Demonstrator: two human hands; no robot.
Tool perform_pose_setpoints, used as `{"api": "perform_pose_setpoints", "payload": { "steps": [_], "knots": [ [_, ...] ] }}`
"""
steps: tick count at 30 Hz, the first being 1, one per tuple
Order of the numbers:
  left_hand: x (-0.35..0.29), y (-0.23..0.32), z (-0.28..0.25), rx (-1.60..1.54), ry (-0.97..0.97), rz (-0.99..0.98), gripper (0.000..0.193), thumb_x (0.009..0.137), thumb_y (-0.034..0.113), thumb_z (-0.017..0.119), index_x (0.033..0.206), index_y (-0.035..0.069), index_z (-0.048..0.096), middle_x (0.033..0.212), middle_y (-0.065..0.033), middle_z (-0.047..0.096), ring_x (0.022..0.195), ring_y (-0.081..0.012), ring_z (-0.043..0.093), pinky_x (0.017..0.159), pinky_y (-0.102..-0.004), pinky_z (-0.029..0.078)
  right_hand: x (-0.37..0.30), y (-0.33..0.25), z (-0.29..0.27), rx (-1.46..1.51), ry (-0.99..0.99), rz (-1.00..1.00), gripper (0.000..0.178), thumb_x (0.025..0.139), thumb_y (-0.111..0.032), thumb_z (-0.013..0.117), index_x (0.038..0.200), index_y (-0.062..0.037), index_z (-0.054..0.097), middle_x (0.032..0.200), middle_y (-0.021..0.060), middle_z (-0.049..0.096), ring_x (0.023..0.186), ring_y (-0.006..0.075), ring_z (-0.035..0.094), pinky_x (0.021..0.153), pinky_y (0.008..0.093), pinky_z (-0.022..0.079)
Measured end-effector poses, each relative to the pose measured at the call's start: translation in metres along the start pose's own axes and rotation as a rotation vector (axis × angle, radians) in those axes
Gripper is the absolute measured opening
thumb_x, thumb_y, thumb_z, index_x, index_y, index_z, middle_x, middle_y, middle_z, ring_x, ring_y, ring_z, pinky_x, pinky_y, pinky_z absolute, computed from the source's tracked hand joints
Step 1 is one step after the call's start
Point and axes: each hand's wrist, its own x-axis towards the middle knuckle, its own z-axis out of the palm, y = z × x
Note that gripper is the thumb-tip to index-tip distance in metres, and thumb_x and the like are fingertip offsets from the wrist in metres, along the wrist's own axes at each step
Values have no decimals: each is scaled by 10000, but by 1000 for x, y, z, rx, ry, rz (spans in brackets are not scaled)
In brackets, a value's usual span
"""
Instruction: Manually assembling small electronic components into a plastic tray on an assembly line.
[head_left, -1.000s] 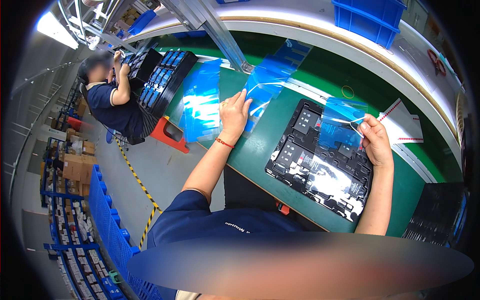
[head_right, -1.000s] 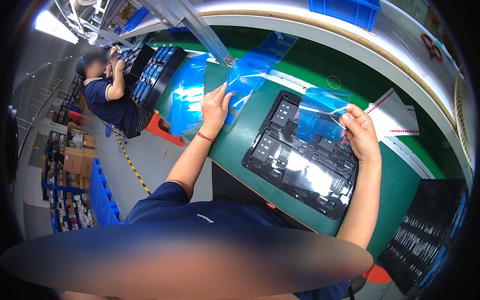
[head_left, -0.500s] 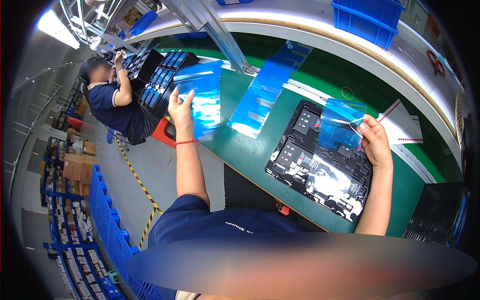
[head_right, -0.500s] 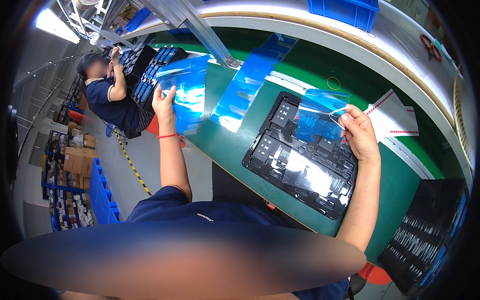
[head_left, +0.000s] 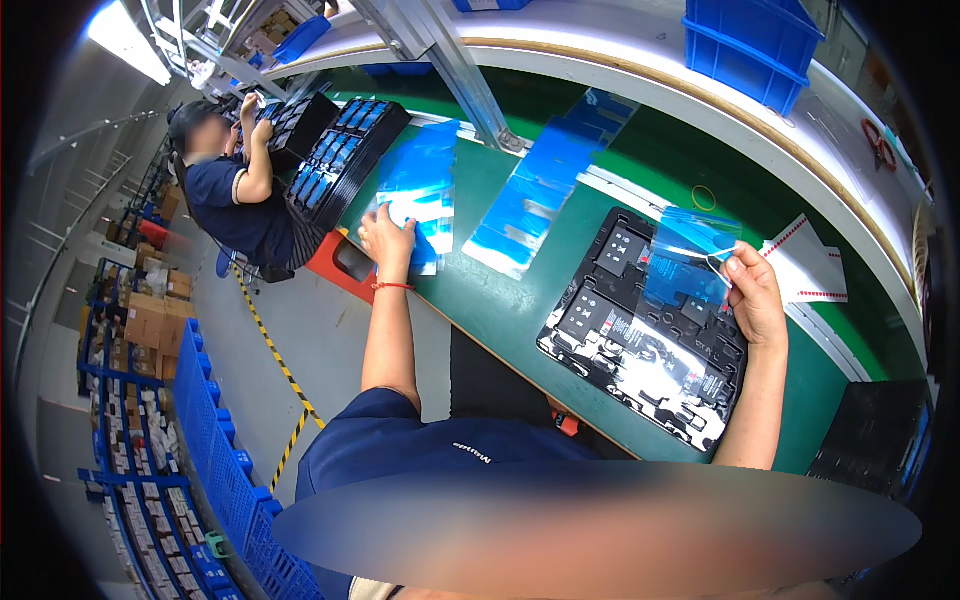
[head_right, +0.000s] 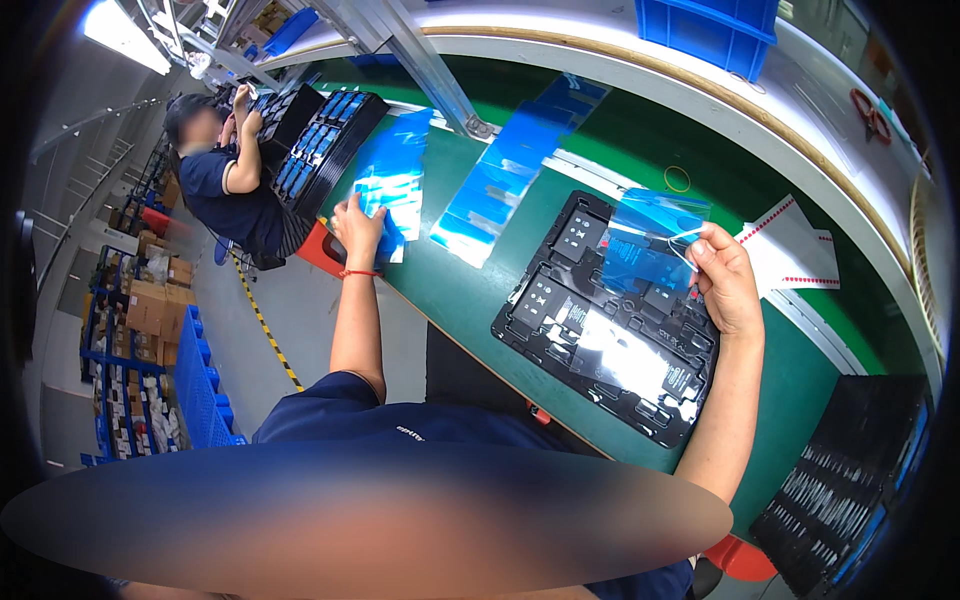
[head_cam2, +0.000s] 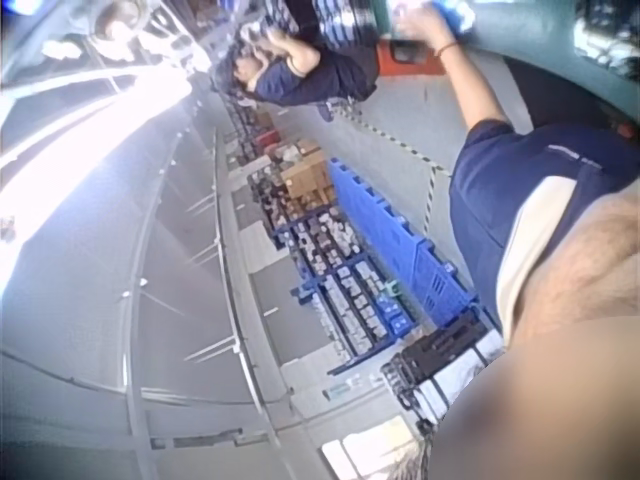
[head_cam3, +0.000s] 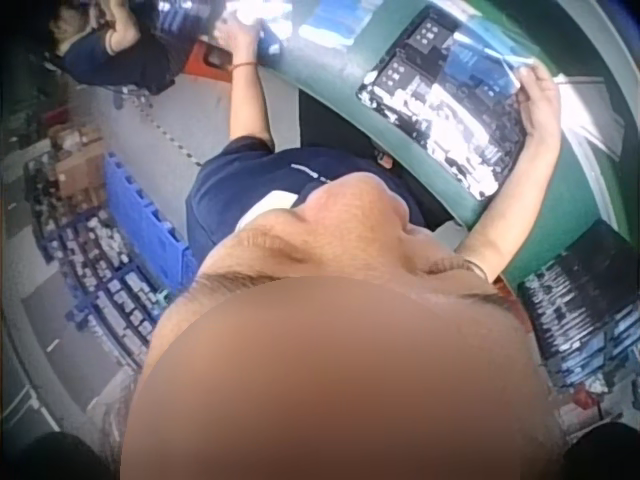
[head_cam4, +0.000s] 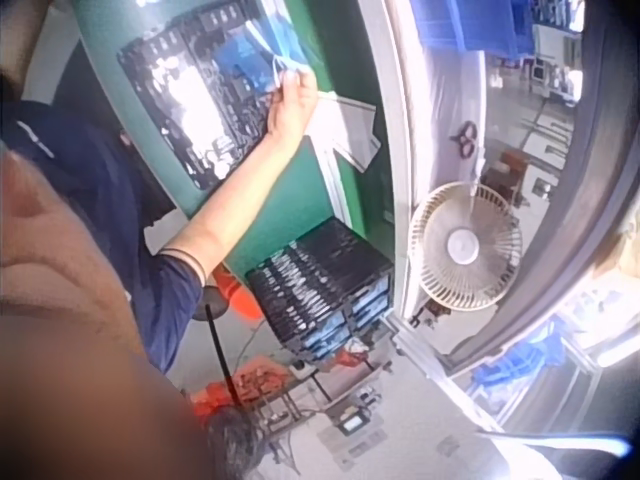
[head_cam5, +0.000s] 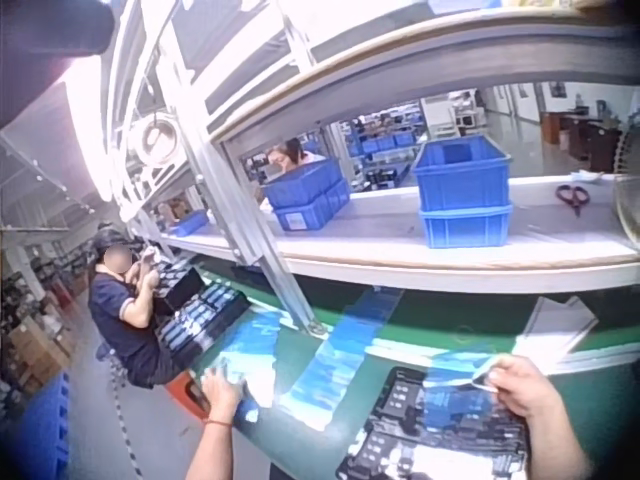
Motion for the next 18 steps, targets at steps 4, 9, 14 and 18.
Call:
{"api": "perform_pose_setpoints", "payload": {
  "steps": [4,9,14,18],
  "knots": [
    [-20,35,17,-57,167,519,458,706,411,705,1062,126,657,1171,-200,530,1100,-386,466,890,-495,368,0,-3,1,3,-30,9,188,866,-165,593,1008,-46,558,704,-38,501,592,33,454,539,158,388],
    [-67,84,38,-128,-242,627,531,729,458,676,1179,186,603,1348,-186,414,1294,-407,265,1023,-552,142,-1,0,-3,3,10,9,179,868,-164,593,1002,-52,554,706,-39,500,597,30,455,537,151,384],
    [-64,81,43,-195,-287,685,402,764,383,665,1116,191,646,1313,-133,477,1289,-370,305,1013,-550,173,0,-2,-2,9,-34,13,188,864,-159,593,1014,-50,560,731,-34,512,640,30,477,556,156,412],
    [-70,91,37,-229,-100,760,314,778,277,671,1067,156,664,1167,-121,591,1163,-319,482,967,-489,309,-1,-2,-2,8,-22,12,183,864,-159,594,1009,-53,561,733,-36,513,644,28,478,557,155,412]
  ]
}}
